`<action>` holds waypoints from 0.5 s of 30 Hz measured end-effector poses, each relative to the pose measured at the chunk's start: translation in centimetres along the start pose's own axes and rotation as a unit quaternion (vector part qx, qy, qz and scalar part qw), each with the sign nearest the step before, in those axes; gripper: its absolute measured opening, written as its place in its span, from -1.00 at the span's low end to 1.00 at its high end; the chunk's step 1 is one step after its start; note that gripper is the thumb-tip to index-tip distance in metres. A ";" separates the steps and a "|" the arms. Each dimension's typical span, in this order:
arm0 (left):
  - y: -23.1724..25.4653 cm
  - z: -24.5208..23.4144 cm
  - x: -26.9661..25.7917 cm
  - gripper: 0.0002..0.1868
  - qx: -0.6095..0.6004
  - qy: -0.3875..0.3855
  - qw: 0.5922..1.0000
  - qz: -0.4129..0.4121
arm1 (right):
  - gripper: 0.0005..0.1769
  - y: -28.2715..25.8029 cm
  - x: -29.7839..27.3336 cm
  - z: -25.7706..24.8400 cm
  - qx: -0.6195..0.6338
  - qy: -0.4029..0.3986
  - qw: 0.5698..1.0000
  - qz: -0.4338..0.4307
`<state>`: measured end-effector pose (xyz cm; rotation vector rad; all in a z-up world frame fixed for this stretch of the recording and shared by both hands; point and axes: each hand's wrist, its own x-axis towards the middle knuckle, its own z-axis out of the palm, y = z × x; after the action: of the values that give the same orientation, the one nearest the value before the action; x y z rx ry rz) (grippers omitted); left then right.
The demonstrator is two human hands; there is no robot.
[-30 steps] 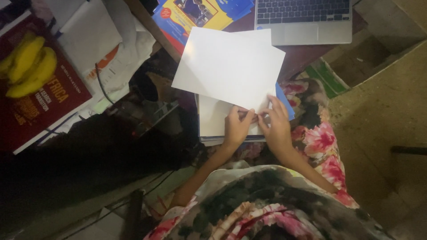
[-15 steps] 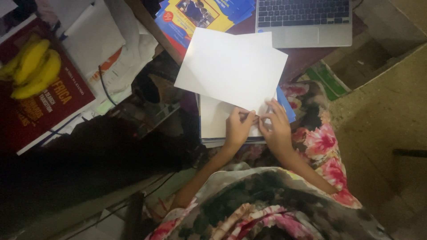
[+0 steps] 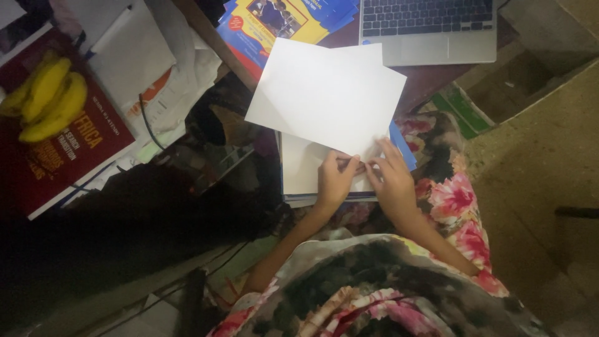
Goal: Sorting and aligning a stack of papers and booklets on a desk before using a laptop
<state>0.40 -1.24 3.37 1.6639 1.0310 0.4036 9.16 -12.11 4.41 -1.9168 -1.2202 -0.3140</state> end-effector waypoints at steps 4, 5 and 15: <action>-0.3 0.2 0.1 -0.70 0.005 -0.002 1.000 0.004 | -0.86 1.2 0.1 0.6 -0.016 -0.032 0.999 -0.009; -0.7 0.2 0.3 -0.71 0.004 0.002 1.000 0.011 | -0.86 1.4 -0.1 1.0 -0.020 -0.046 0.999 -0.008; -0.7 0.3 0.2 -0.74 0.008 0.007 1.000 0.022 | -0.80 1.6 -0.1 2.1 -0.064 0.016 0.993 -0.098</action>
<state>0.41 -1.24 2.65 1.7017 1.0119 0.4380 9.98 -10.94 2.23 -1.8942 -1.4003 -0.5354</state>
